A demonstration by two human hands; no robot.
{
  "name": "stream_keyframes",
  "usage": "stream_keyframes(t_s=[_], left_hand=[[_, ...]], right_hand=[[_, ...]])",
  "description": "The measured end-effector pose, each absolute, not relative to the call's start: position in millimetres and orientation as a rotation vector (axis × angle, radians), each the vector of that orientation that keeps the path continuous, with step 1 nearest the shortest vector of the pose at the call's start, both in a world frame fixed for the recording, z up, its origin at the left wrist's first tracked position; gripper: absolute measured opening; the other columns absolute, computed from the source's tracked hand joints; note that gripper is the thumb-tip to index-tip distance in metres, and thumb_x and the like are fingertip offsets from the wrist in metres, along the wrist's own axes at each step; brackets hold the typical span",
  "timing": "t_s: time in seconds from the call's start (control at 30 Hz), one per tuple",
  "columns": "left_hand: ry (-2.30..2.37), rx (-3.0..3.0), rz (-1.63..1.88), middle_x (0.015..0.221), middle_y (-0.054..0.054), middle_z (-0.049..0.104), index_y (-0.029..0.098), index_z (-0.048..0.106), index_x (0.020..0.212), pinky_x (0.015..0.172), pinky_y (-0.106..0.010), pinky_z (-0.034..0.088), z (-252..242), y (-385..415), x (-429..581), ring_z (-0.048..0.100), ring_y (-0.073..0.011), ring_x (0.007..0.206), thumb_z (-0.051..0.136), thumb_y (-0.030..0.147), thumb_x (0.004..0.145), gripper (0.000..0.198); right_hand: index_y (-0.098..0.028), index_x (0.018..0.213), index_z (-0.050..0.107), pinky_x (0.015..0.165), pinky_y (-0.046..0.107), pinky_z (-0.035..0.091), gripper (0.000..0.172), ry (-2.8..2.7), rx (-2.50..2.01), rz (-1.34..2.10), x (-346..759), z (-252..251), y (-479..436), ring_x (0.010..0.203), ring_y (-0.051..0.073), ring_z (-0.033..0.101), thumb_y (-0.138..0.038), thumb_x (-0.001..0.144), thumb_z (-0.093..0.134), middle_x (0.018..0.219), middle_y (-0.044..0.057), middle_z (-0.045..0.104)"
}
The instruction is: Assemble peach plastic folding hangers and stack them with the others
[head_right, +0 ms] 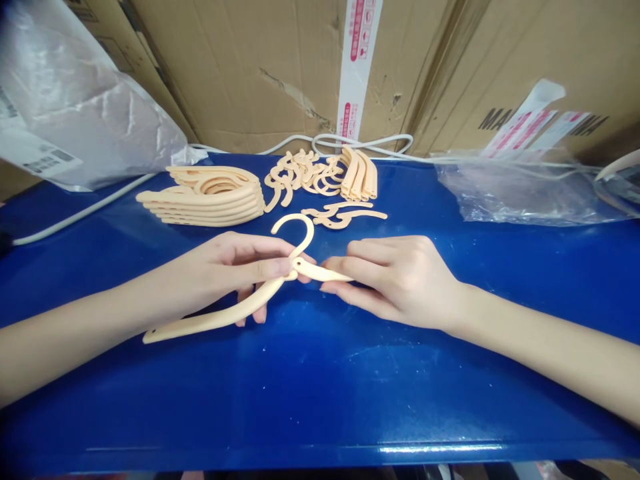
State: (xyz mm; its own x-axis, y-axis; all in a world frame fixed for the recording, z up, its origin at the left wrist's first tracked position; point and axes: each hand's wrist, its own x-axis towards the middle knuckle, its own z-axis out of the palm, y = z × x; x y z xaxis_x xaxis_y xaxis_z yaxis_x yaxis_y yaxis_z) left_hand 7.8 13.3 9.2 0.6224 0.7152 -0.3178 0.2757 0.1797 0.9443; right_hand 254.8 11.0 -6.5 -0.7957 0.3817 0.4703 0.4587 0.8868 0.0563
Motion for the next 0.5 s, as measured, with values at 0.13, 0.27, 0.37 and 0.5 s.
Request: stream_keyframes(t_s=[0.13, 0.27, 0.37, 0.5], left_hand=[[0.908, 1.360, 0.427, 0.061, 0.005, 0.059, 0.019, 0.068, 0.099, 0.043, -0.011, 0.048, 9.3, 11.8, 8.2, 0.065, -0.0088, 0.052, 0.058, 0.032, 0.094, 0.017], [0.908, 1.333, 0.445, 0.058, 0.006, 0.059, 0.021, 0.068, 0.106, 0.042, -0.010, 0.047, 10.1, 12.0, 7.6, 0.063, -0.0075, 0.050, 0.057, 0.031, 0.095, 0.019], [0.918, 1.312, 0.455, 0.057, 0.006, 0.059, 0.021, 0.068, 0.109, 0.040, -0.009, 0.045, 9.9, 13.2, 7.5, 0.063, -0.0072, 0.049, 0.056, 0.030, 0.096, 0.020], [0.904, 1.311, 0.431, 0.058, 0.006, 0.060, 0.023, 0.070, 0.108, 0.040, -0.009, 0.044, 10.1, 14.4, 6.9, 0.062, -0.0071, 0.048, 0.057, 0.031, 0.095, 0.020]], right_hand=[[-0.017, 0.102, 0.066, 0.053, 0.021, 0.038, 0.017, -2.605, -0.621, -0.213, 255.9, -7.3, 11.2, 0.054, 0.008, 0.051, -0.030, 0.096, 0.056, 0.066, -0.003, 0.058], [-0.017, 0.103, 0.066, 0.053, 0.022, 0.037, 0.017, -2.611, -0.607, -0.226, 256.0, -7.6, 11.2, 0.053, 0.008, 0.050, -0.029, 0.096, 0.056, 0.064, -0.003, 0.057], [-0.018, 0.101, 0.066, 0.052, 0.023, 0.037, 0.018, -2.627, -0.600, -0.257, 255.5, -7.2, 11.1, 0.053, 0.008, 0.049, -0.031, 0.096, 0.055, 0.064, -0.003, 0.056], [-0.018, 0.100, 0.065, 0.055, 0.024, 0.039, 0.017, -2.640, -0.550, -0.343, 256.4, -7.8, 10.9, 0.055, 0.009, 0.051, -0.031, 0.096, 0.056, 0.067, -0.002, 0.059]])
